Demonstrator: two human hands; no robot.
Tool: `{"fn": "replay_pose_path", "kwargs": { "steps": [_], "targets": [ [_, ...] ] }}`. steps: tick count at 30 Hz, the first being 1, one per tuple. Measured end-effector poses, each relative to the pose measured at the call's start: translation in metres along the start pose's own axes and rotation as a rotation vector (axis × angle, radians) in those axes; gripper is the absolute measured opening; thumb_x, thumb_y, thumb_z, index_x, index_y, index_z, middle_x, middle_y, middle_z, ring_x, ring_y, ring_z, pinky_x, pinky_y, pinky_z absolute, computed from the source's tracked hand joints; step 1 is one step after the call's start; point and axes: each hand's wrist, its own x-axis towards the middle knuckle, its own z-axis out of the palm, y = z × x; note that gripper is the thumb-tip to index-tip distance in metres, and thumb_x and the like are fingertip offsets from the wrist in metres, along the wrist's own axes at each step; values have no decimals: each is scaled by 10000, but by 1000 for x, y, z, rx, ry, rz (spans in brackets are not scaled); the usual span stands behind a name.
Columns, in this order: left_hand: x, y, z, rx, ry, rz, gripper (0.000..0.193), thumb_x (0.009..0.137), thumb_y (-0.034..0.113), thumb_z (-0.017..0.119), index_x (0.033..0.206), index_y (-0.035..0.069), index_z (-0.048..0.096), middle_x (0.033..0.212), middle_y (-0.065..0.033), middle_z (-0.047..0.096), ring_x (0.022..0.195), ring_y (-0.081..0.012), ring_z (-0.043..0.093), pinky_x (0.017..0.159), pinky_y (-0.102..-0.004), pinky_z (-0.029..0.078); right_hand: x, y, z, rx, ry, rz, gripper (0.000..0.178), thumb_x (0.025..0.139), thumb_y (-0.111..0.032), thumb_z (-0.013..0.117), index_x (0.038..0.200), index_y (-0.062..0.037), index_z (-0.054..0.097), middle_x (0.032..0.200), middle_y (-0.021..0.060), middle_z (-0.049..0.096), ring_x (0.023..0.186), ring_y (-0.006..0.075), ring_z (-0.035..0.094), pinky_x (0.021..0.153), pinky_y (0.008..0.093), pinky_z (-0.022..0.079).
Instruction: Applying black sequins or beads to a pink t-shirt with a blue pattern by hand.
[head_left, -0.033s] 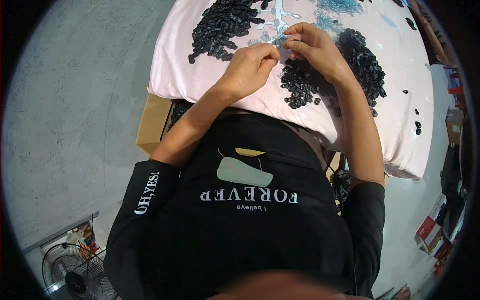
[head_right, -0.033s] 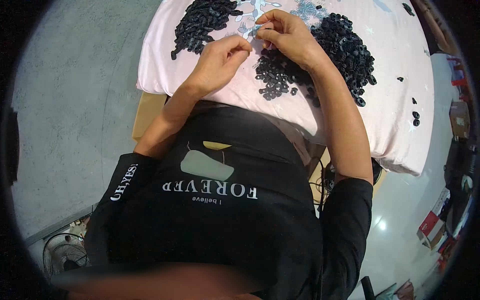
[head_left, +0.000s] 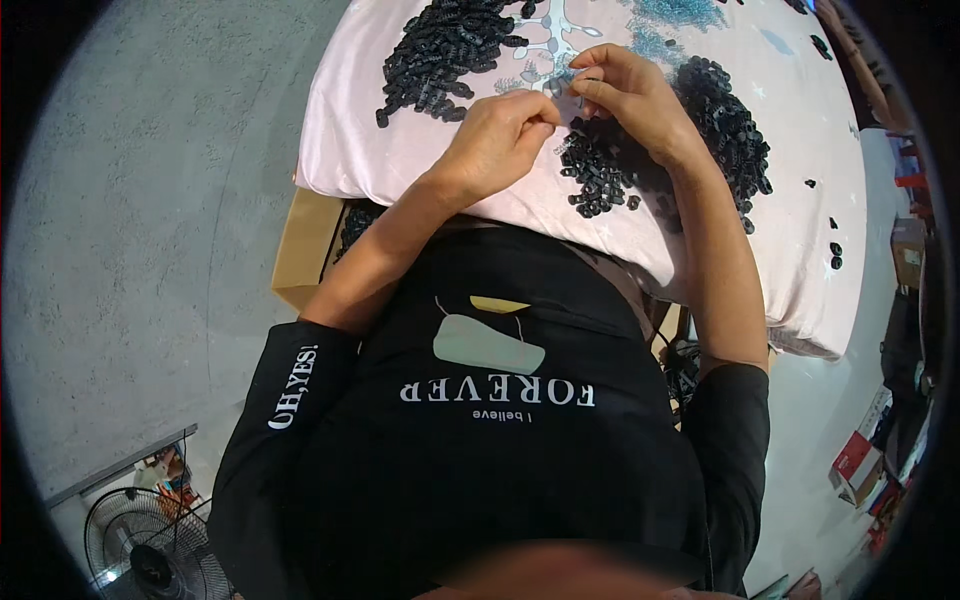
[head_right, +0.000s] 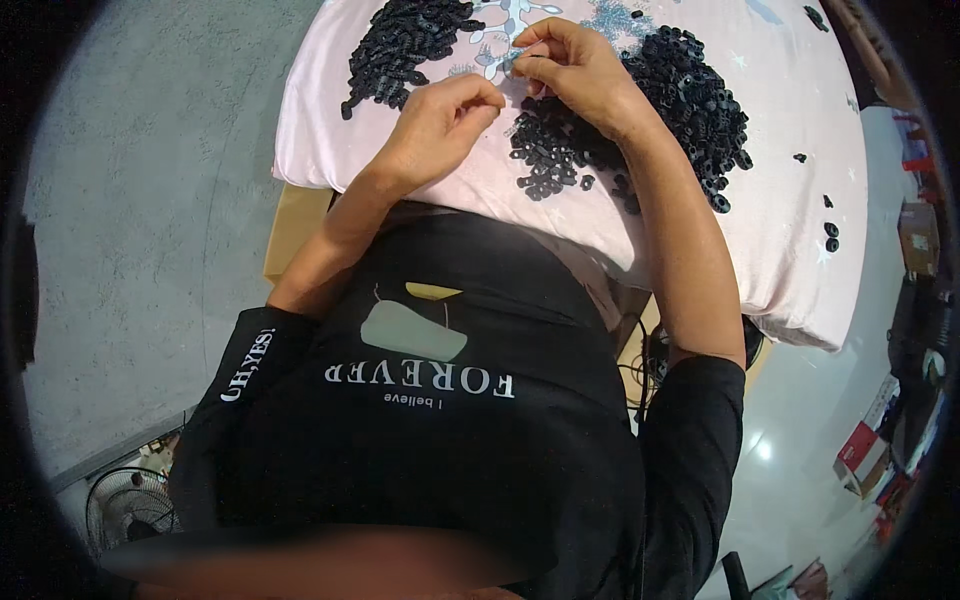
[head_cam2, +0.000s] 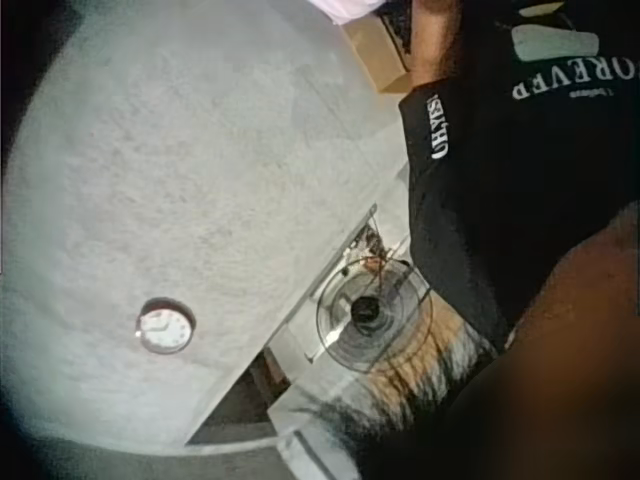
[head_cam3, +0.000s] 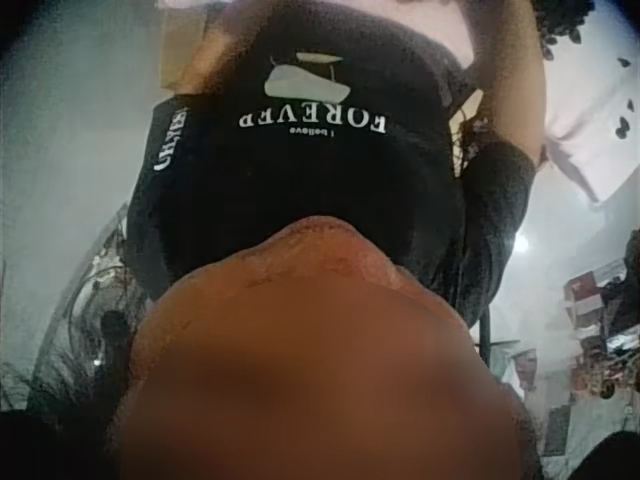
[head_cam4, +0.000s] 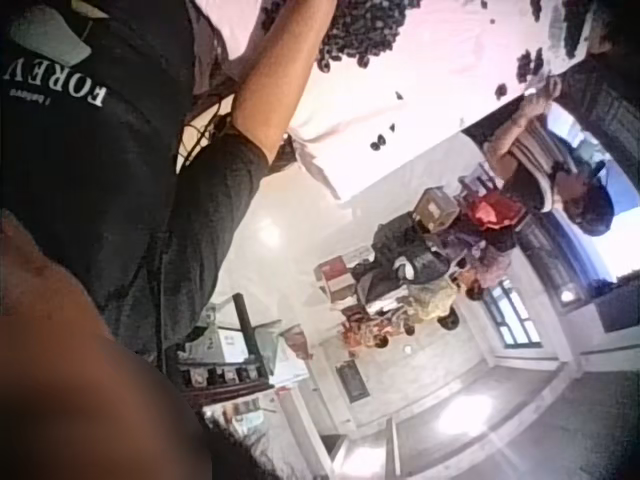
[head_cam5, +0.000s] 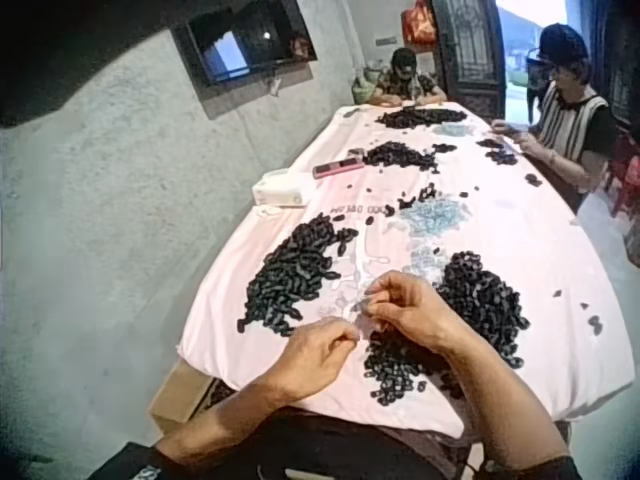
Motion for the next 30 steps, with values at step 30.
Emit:
{"fn": "replay_pose_path", "kwargs": {
  "steps": [30],
  "targets": [
    [26,-6,18,427,52,128,107,868,105,607,845,10,652,831,-154,634,774,-351,638,705,-436,495,3,4,-21,57,106,6,231,952,-98,611,1161,0,601,963,62,675,881,117,664,823,233,516]
  ]
}}
